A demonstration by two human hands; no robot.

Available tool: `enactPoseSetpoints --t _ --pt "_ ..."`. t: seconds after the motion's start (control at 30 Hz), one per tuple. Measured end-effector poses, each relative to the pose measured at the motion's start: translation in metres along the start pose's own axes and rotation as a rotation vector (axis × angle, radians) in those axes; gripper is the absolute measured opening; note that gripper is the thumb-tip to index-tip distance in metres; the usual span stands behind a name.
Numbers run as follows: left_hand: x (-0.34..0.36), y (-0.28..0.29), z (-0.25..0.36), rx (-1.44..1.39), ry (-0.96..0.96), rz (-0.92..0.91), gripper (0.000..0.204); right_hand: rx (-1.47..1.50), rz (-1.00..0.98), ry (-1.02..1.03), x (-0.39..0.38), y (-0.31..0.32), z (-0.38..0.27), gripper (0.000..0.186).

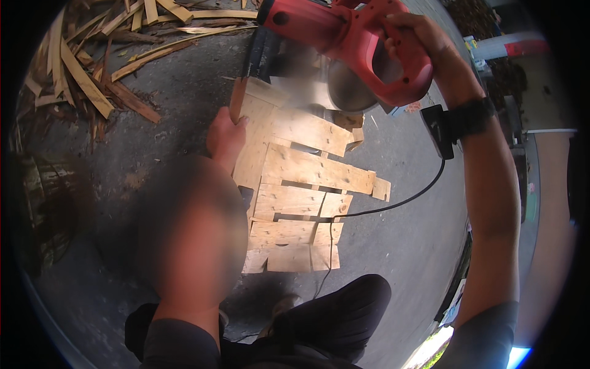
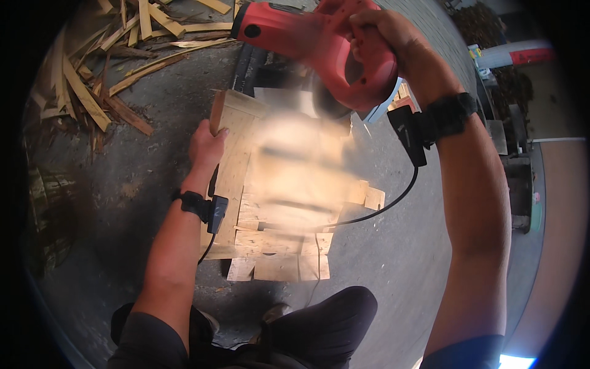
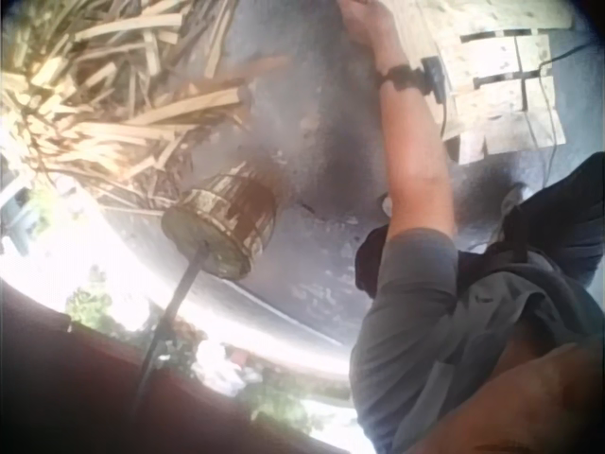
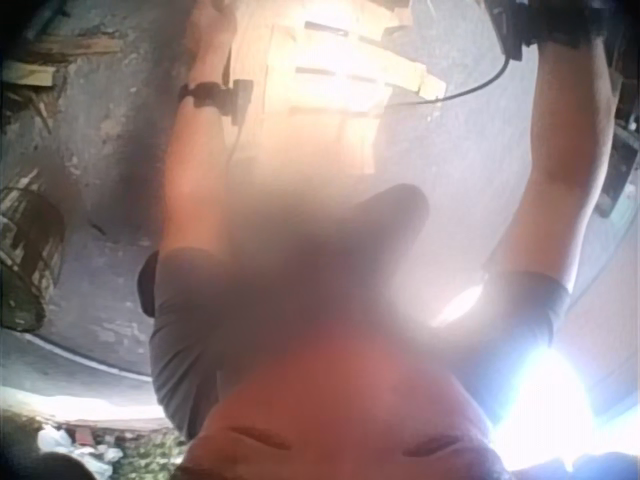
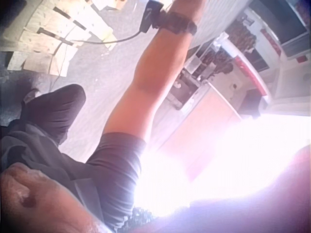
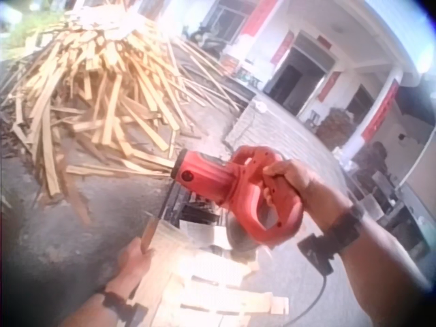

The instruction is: The person uses a circular saw to cut a wooden crate into smaller pieces and затем picks up and handles the cut sections.

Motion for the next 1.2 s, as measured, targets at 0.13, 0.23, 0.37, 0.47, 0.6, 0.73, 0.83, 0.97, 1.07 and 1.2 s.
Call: enactPoseSetpoints --t 0.13,0.23,0.37,0.47,0.6,0.73,0.83,0.97,1.07,1.2 --pt "0.0 -0.004 0.014 -0.005 0.048 -0.051 0.029 0.091 0.045 -0.054 0.004 0.0 0.014 0.023" --pt "0.004 -0.011 0.021 -0.015 0.012 -0.081 0.03 0.129 0.073 -0.076 0.001 -0.004 0.02 0.021" --pt "0.01 -0.016 0.022 -0.034 0.008 -0.073 0.03 0.106 0.06 -0.074 -0.005 -0.01 0.028 0.02" --pt "0.011 -0.019 0.02 -0.04 0.023 -0.061 0.03 0.046 0.071 -0.004 -0.02 -0.03 0.036 0.027" --pt "0.008 -0.019 0.025 -0.017 0.029 -0.044 0.029 0.069 0.137 -0.001 -0.026 -0.035 0.055 0.025" --pt "0.014 -0.016 0.027 -0.059 0.019 -0.038 0.03 0.086 0.11 0.057 -0.03 -0.046 0.07 0.025" --pt "0.017 -0.015 0.028 -0.046 0.039 -0.027 0.031 0.076 0.139 0.083 -0.036 -0.056 0.078 0.025" --pt "0.026 -0.017 0.031 -0.13 0.066 0.009 0.035 0.088 0.159 0.101 -0.036 -0.059 0.084 0.026" --pt "0.022 -0.023 0.033 -0.161 0.09 0.033 0.037 0.069 0.152 0.069 -0.037 -0.058 0.086 0.026" --pt "0.025 -0.03 0.026 -0.242 0.082 0.06 0.037 0.064 0.177 0.11 -0.037 -0.06 0.095 0.028"
Point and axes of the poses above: each hand's wrist, its own x-axis towards the middle knuckle, its own y-axis out of the back of the hand, z = x × y, the point moved 2 cm from there along x, towards the middle knuckle, and after that the axes turned 1 degree about -x, right-handed, at the moved point
